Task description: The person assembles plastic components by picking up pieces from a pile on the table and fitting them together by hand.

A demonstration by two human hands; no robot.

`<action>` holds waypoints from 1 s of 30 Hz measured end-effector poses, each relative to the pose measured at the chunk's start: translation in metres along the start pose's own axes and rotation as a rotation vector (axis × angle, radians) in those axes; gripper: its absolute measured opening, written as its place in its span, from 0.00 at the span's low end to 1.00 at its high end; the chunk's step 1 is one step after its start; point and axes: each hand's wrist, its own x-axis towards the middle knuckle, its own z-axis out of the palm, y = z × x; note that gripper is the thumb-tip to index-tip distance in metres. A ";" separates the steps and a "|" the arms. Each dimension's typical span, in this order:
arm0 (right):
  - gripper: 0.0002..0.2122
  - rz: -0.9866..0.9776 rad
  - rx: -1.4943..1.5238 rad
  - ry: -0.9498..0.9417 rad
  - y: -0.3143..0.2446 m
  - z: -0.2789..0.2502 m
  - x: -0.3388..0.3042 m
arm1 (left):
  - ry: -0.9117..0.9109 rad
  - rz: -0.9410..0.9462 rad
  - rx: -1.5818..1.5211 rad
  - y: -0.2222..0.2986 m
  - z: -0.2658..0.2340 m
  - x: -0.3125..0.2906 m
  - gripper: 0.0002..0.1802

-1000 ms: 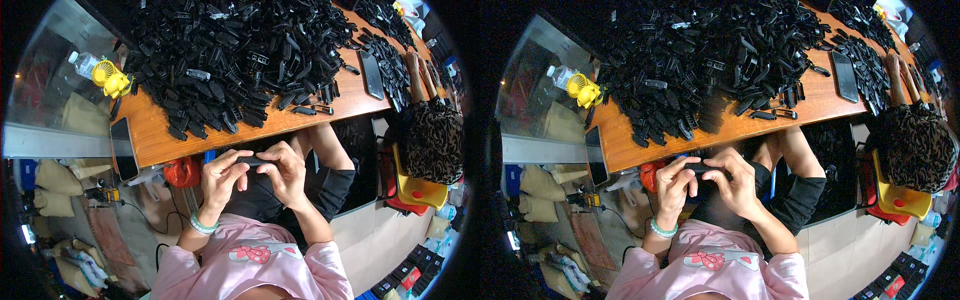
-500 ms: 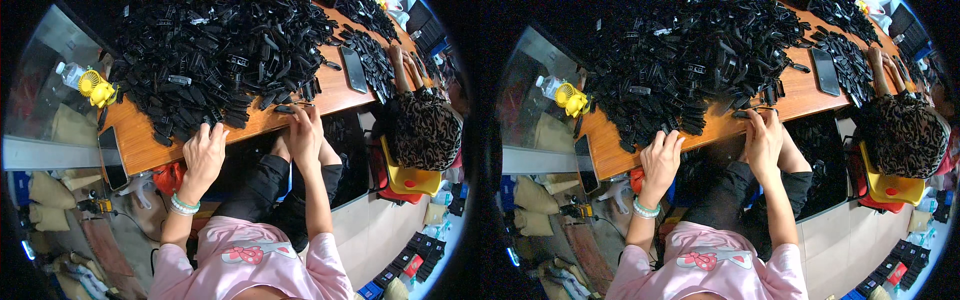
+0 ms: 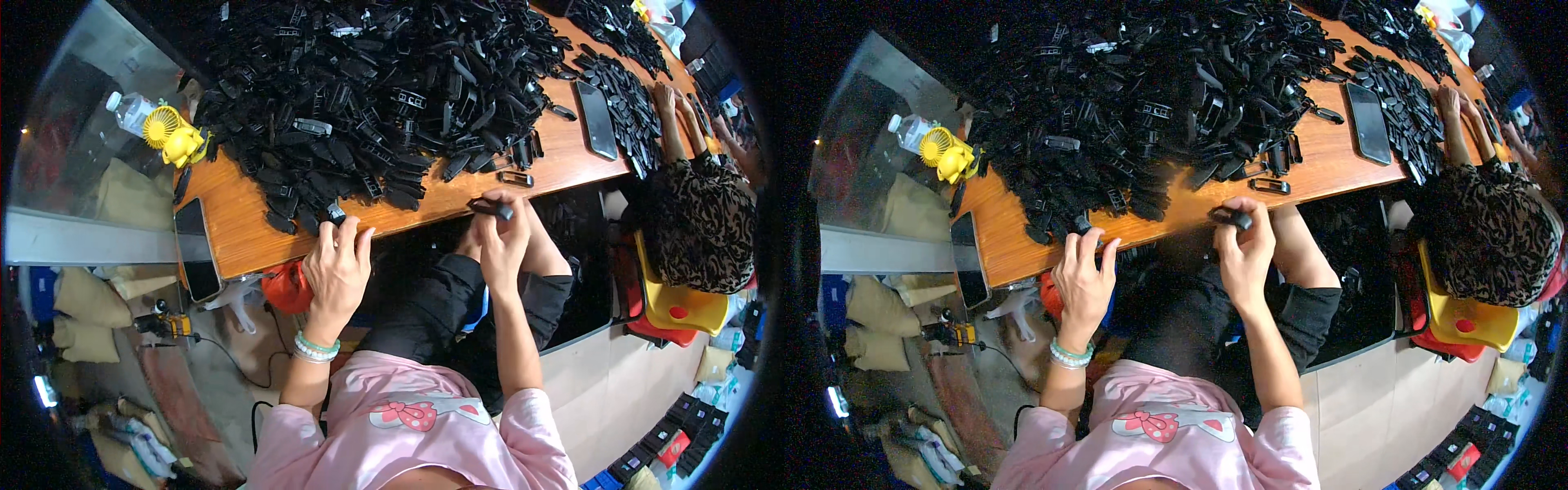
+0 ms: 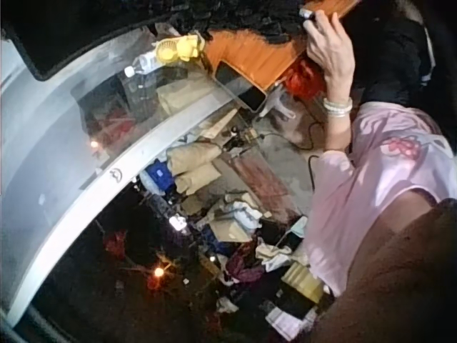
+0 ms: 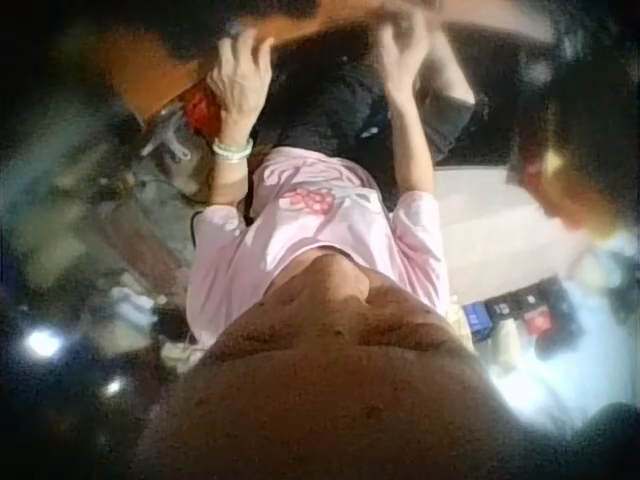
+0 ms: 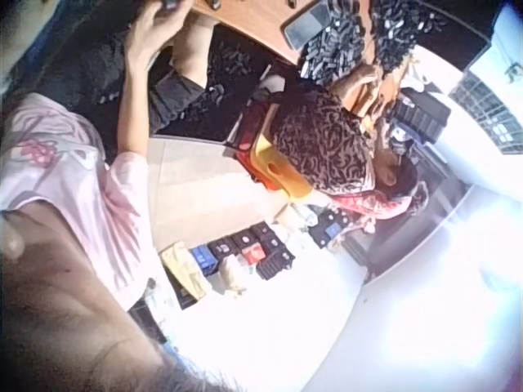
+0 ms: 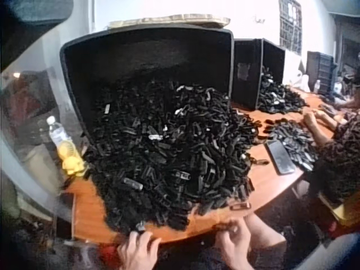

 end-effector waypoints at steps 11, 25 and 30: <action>0.11 0.366 0.507 -0.347 0.013 0.046 -0.036 | 0.196 0.001 -0.203 -0.019 0.014 -0.012 0.08; 0.10 0.104 0.143 -0.291 0.008 0.067 -0.060 | -0.036 -0.453 -1.294 0.006 0.000 -0.033 0.08; 0.13 -0.171 -0.019 -0.292 0.004 0.059 -0.064 | -0.145 -0.474 -1.360 0.010 -0.009 -0.025 0.10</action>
